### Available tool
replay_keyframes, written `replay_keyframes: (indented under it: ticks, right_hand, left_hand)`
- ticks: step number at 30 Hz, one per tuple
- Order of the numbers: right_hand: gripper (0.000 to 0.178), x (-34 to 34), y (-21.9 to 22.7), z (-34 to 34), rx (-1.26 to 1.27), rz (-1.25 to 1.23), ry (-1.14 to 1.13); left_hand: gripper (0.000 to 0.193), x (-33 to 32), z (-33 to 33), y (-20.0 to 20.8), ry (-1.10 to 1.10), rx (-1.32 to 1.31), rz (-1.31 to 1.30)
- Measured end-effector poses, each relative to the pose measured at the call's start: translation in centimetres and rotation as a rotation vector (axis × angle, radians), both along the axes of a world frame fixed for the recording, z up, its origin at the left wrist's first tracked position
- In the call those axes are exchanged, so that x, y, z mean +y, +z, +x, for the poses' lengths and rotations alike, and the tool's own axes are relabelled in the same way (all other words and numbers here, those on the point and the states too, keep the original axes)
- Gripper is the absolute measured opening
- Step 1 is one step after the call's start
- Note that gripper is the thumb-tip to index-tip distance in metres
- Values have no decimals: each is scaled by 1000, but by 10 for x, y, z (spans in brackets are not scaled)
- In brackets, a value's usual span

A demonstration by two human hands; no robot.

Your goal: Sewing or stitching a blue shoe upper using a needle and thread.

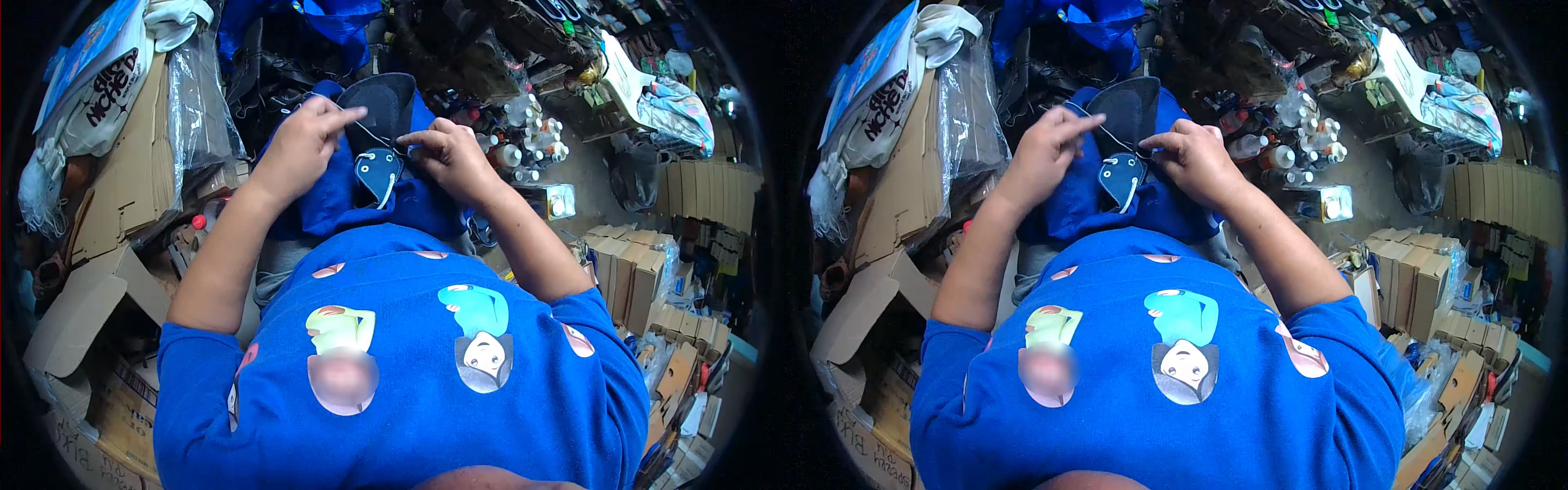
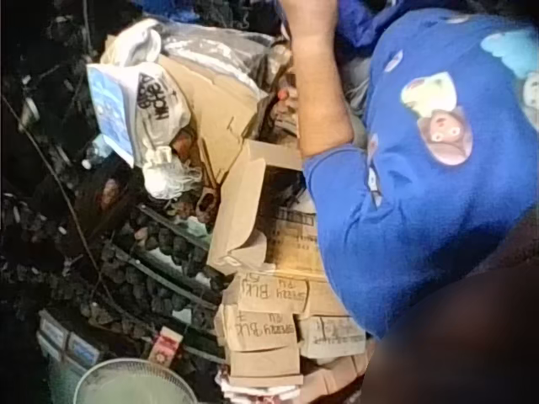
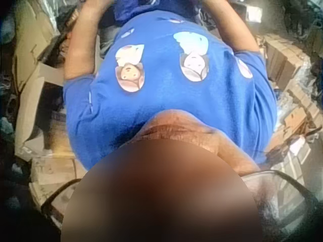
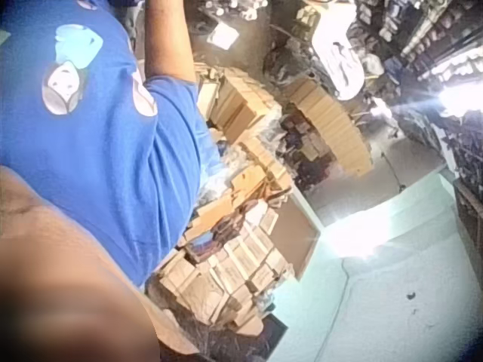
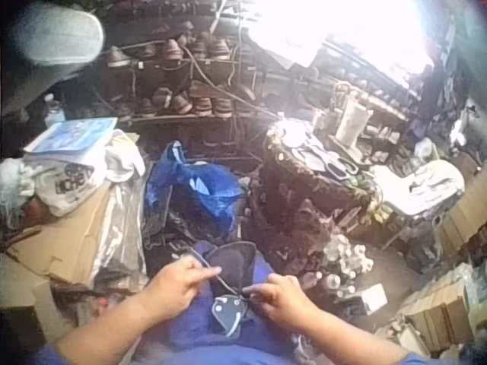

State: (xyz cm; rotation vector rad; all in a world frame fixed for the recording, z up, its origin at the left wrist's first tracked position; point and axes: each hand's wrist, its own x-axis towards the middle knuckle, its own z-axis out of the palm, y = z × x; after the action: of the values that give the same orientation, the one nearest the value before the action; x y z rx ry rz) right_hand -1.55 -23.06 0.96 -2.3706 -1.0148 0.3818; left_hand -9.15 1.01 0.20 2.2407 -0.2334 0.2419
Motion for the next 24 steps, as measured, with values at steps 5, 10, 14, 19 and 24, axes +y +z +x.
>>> replay_keyframes:
  ticks: [5, 10, 14, 19, 24]
  right_hand:
    - [33, 0, -10, -27, -292, -41, 4]
    - [34, -4, -10, -17, -55, 1, -37]
    - [36, -8, -10, 11, 362, 88, -30]
    - [31, -4, -12, 30, 341, 49, 50]
    - [27, -2, -12, 35, 375, 44, 61]
  left_hand:
    - [19, -4, -10, -14, 101, -211, 395]
    - [14, -9, -6, -13, 160, -191, 326]
    - [16, -2, 6, -17, 38, -17, 33]
    - [20, -1, 10, -25, 21, 47, 145]
    - [22, 0, 12, -27, 5, 77, 138]
